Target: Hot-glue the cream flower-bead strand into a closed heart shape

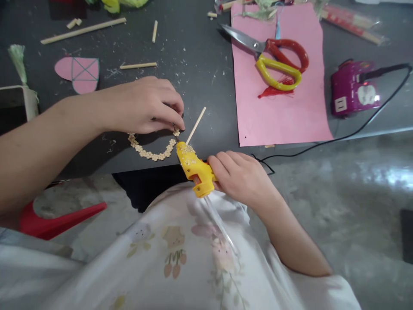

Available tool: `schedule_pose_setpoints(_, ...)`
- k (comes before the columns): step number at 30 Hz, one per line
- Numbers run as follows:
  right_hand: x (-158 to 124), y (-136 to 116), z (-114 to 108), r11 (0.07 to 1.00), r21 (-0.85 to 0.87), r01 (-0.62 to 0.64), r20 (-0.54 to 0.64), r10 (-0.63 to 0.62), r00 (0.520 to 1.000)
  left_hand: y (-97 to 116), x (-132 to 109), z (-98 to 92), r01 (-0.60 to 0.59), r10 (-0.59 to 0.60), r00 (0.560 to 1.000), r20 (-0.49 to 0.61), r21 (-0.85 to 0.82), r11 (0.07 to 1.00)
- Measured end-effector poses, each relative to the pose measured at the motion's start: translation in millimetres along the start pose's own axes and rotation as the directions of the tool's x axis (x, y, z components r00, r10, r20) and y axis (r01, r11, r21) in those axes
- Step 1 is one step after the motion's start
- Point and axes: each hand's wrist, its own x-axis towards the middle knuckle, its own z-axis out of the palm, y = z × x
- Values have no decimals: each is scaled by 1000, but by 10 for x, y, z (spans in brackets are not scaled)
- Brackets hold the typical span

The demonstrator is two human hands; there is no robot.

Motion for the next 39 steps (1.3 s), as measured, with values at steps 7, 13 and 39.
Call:
schedule_pose_setpoints(7,-10,-13,39,999,-34,-7,25,8,1000,-93,-3,43,-51,51,999,12,66,996)
schedule_pose_setpoints(13,-27,-25,74,998,-54,-12,12,12,1000,-77,10,34,98,-102,985,-142,-32,995)
schedule_pose_setpoints(39,-63,-32,143,995,-101,-8,-20,6,1000,-123,39,637,284,-196,874,-445,140,949)
